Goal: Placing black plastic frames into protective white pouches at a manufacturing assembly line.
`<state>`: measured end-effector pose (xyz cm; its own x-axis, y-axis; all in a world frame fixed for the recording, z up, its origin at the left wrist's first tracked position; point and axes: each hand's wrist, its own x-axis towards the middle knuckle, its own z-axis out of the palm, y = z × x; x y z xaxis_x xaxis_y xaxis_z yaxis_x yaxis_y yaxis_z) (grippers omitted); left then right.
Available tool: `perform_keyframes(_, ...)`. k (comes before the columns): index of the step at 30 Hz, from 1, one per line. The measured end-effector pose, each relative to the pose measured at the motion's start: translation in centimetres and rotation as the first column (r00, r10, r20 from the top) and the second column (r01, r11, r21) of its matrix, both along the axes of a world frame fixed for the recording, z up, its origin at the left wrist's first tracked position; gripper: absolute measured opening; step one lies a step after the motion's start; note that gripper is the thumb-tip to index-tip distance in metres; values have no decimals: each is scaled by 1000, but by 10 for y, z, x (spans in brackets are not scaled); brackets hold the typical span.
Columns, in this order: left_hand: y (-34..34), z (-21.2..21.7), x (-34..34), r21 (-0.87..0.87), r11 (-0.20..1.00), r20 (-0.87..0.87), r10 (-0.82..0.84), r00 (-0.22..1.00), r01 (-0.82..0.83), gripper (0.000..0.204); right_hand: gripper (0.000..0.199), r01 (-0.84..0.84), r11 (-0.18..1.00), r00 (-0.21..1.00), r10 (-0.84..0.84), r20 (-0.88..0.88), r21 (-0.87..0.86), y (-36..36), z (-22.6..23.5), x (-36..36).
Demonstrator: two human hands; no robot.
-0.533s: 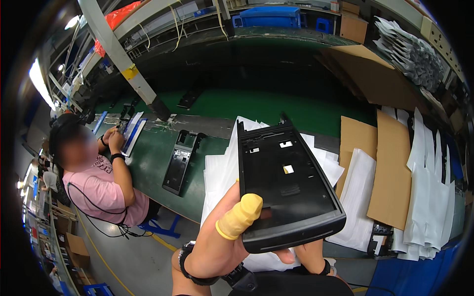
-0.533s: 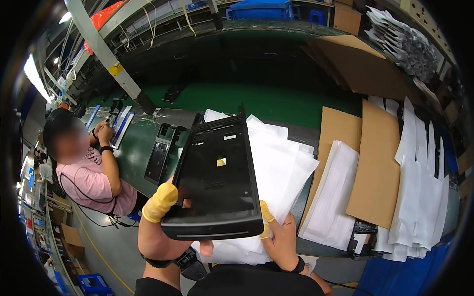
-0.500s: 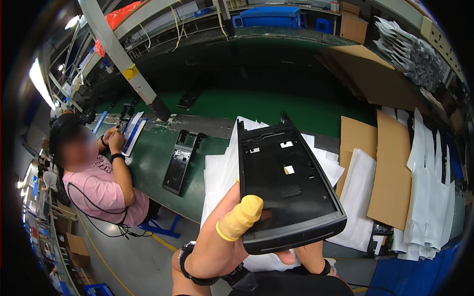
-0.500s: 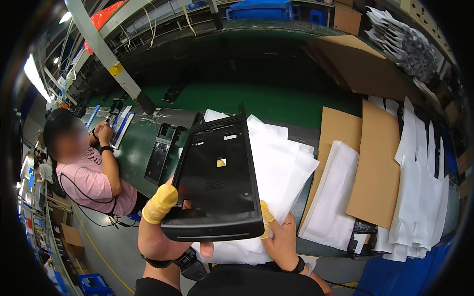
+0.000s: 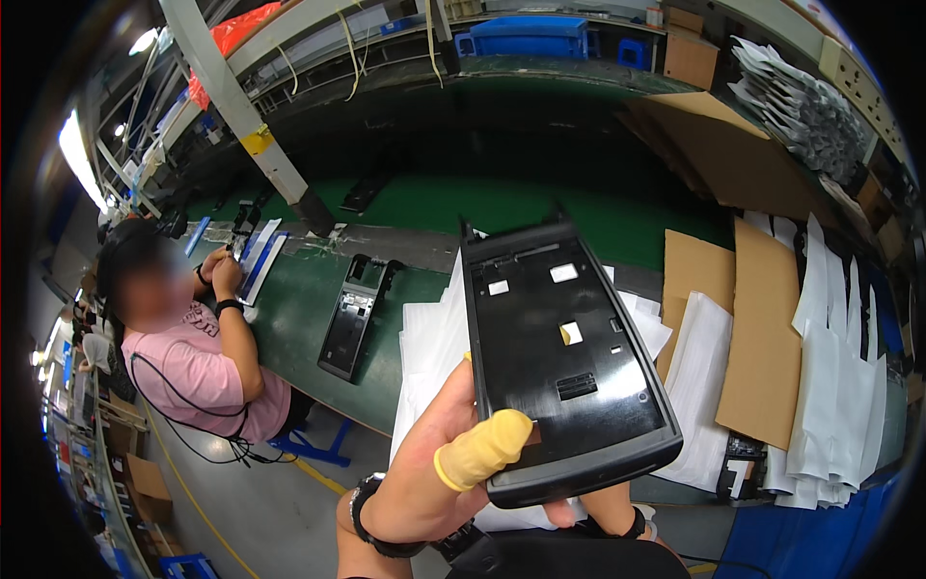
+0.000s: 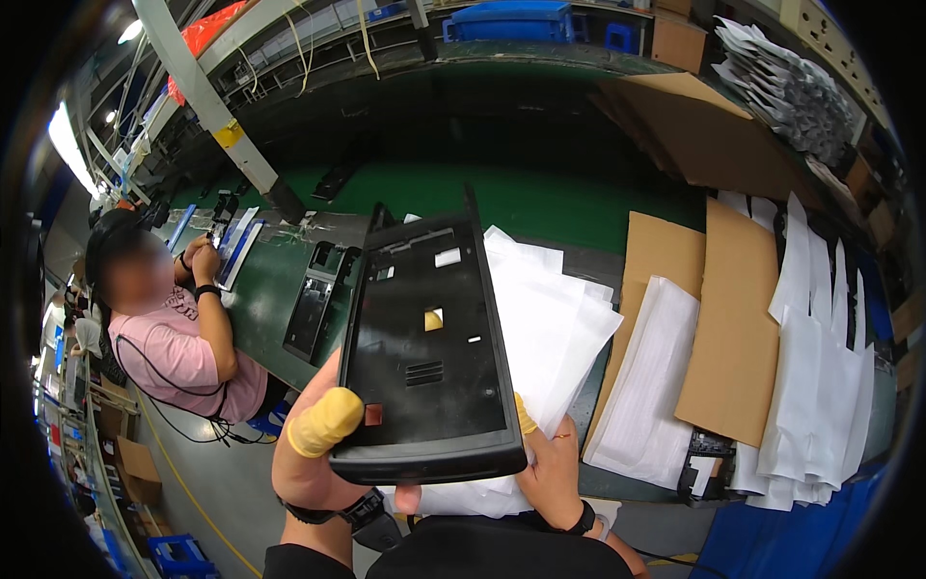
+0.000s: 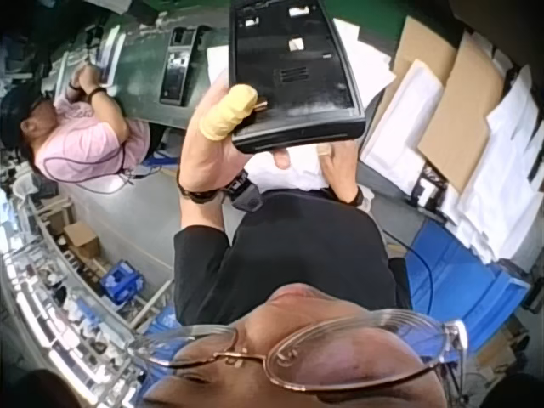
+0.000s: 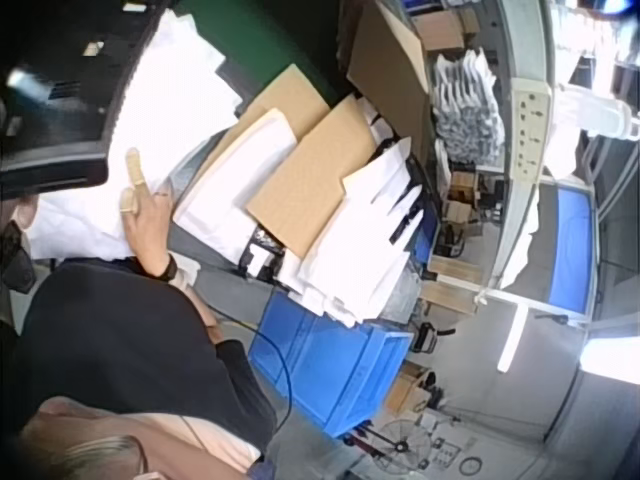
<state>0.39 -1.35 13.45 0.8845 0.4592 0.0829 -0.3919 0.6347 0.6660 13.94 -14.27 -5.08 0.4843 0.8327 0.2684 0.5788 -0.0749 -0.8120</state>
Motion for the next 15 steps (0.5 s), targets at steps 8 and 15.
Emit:
perform_keyframes(8,18,-57,3,-98,901,613,-279,739,422,41,38,42,999,999,-42,-11,-12,0,17,0)
perform_keyframes(15,19,-108,-8,-132,738,720,-388,576,662,33,37,8,999,997,-11,-72,-41,-3,18,-3)
